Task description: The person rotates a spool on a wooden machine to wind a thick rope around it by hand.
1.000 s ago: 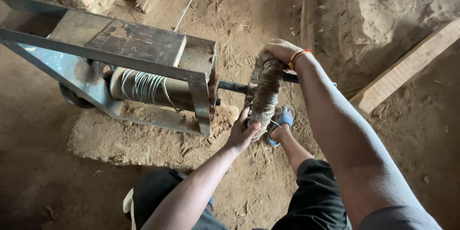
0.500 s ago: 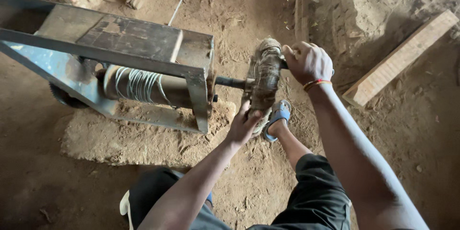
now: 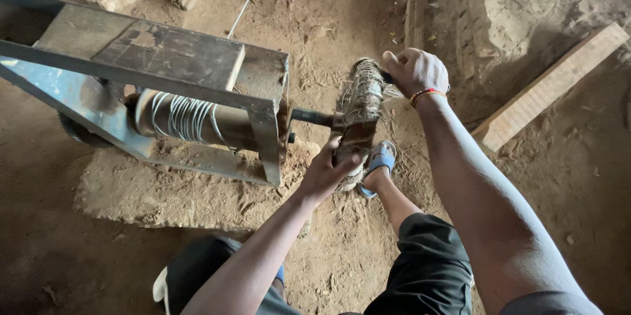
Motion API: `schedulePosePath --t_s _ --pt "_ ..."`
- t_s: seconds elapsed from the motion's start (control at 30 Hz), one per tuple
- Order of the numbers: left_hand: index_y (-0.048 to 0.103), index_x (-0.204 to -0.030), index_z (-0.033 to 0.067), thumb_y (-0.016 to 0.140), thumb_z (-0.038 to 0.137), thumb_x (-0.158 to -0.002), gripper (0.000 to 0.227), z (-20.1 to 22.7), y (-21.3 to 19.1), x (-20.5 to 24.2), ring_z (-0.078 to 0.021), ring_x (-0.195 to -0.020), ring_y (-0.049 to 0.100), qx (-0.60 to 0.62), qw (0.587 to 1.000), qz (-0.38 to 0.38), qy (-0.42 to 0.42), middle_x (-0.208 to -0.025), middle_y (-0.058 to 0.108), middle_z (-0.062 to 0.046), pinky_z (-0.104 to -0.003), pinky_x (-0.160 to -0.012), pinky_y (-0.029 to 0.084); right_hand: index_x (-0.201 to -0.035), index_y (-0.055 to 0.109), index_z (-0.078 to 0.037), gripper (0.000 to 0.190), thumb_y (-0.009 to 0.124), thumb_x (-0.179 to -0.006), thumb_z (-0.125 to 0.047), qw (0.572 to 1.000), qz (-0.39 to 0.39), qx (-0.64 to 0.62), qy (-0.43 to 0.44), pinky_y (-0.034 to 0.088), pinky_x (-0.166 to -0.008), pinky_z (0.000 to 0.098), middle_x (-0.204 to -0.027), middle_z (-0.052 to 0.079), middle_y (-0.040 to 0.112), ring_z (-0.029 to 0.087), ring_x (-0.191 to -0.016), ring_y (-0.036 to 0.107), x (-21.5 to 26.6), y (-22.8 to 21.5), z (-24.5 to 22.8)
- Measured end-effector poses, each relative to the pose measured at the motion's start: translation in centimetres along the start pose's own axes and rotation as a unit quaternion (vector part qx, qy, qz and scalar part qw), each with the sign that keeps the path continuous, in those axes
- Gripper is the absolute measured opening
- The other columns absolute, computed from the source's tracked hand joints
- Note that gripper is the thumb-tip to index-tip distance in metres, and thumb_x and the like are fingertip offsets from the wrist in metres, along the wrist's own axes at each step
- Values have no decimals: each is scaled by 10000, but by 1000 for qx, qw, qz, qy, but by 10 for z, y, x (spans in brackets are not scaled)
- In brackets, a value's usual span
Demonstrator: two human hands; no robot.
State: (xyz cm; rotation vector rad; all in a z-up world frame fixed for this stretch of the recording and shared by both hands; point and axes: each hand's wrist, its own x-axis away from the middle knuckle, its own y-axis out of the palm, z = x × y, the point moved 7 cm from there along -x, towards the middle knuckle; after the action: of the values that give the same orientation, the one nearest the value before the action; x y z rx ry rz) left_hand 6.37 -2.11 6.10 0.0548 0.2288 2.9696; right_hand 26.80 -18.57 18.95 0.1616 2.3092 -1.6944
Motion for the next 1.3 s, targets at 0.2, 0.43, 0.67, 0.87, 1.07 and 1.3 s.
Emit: schedulePosePath --t_s 0.2,0.43,0.67,0.87,1.07,1.3 --pt "420 -1485 49 857 514 -794 941 8 0 13 -312 -1181 669 -184 974 -75 106 -1319 688 -194 -453 -1028 543 -940 802 -177 487 606 -913 -623 1000 -23 0 -4 520 -828 489 -934 152 742 368 -937 692 -15 10 1" --pt "576 -1287 57 849 413 -802 661 -16 1 5 -256 -908 758 -278 950 -77 116 -1076 750 -154 -359 -824 668 -917 813 -183 476 608 -906 -613 1000 -26 -3 -5 522 -860 480 -957 147 746 367 -963 690 -20 19 6" --pt "643 -1201 55 811 533 -775 662 -2 -2 2 -230 -761 756 -294 949 -28 109 -944 778 -118 -360 -770 646 -943 817 -197 496 601 -899 -641 998 -54 -2 9 518 -876 477 -973 146 750 352 -981 691 -34 36 12" --pt "607 -1241 90 786 610 -720 758 5 -2 -1 -202 -808 753 -215 975 -53 29 -982 772 -101 -345 -809 630 -962 813 -174 545 588 -922 -668 997 -75 20 3 516 -880 480 -1001 161 744 360 -992 689 -43 48 15" --pt "669 -1162 88 876 446 -732 596 -10 -12 -1 -260 -911 701 -394 912 -113 -28 -1111 672 -137 -396 -829 623 -940 809 -157 558 585 -903 -666 996 -91 11 20 520 -873 472 -1007 138 751 334 -996 696 -45 52 18" --pt "685 -1141 66 852 327 -806 457 -7 -6 3 -243 -955 744 -312 943 -86 81 -1053 742 -124 -381 -917 627 -960 808 -171 530 608 -916 -659 996 -89 10 19 518 -888 464 -1007 143 750 351 -1000 690 -49 64 19"
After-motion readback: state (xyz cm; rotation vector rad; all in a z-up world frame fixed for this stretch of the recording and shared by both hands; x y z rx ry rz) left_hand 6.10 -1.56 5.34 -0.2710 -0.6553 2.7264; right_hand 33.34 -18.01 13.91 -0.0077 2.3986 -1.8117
